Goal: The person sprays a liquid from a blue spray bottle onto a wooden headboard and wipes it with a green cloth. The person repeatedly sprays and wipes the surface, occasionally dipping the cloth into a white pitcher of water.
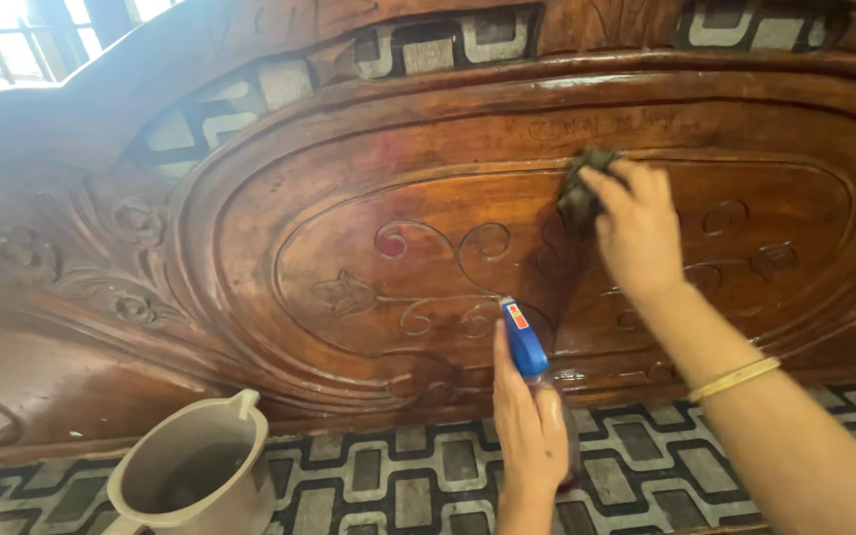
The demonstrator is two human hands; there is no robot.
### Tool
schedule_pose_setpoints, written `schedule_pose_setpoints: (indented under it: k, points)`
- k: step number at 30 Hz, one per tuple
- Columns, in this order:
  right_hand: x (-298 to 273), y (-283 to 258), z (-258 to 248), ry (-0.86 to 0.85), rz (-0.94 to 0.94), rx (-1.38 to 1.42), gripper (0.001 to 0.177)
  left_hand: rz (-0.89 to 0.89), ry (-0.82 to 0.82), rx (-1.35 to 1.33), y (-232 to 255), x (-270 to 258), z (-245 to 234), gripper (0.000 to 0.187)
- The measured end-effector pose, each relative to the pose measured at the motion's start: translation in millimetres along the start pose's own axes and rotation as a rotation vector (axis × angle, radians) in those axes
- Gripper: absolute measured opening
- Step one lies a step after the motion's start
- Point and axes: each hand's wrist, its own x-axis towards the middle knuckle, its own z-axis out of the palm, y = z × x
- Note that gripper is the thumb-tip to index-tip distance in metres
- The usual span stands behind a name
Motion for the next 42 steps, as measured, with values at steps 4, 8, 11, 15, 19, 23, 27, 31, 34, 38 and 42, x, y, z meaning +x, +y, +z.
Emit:
schedule_pose_setpoints:
  k: [4,8,11,15,19,23,27,31,34,38,42]
  points:
    - [-24,-33,9,-0.170,-0.152,0.073,0.052,-0.299,0.008,-0.011,16,8,2,0.089]
    - [-26,-49,13,-0.355,-0.376,0.130,0.057,-0.366,0.015,0.012,14,24,-19,0.059]
    - [-8,-44,15,-0.334,-0.308,0.095,0.056,-0.147,0.062,0.000,14,32,-41,0.058]
    - [-1,-50,15,-0.237,-0.165,0.125,0.052,-0.286,0.005,0.007,23,42,-64,0.066]
    - [-4,-54,15,-0.199,-0.144,0.143,0.052,-0.290,0.015,0.054,31,47,-82,0.057]
    - [-7,-56,18,-0.175,-0.140,0.106,0.052,-0.371,0.043,0.258,41,50,-92,0.057]
    - [-14,-60,22,-0.173,-0.109,0.110,0.049,-0.360,0.097,0.456,44,50,-89,0.051]
    - [-22,-61,24,-0.201,-0.112,0.107,0.049,-0.258,0.084,0.623,42,51,-90,0.045]
    - [-33,-60,29,-0.239,-0.139,0.110,0.053,-0.242,0.131,0.639,40,52,-90,0.055]
    - [-67,-62,38,-0.353,-0.124,0.133,0.060,-0.226,0.130,0.610,34,53,-93,0.058]
    - [-114,-73,47,-0.546,-0.335,0.115,0.079,-0.235,0.087,0.584,36,49,-92,0.045]
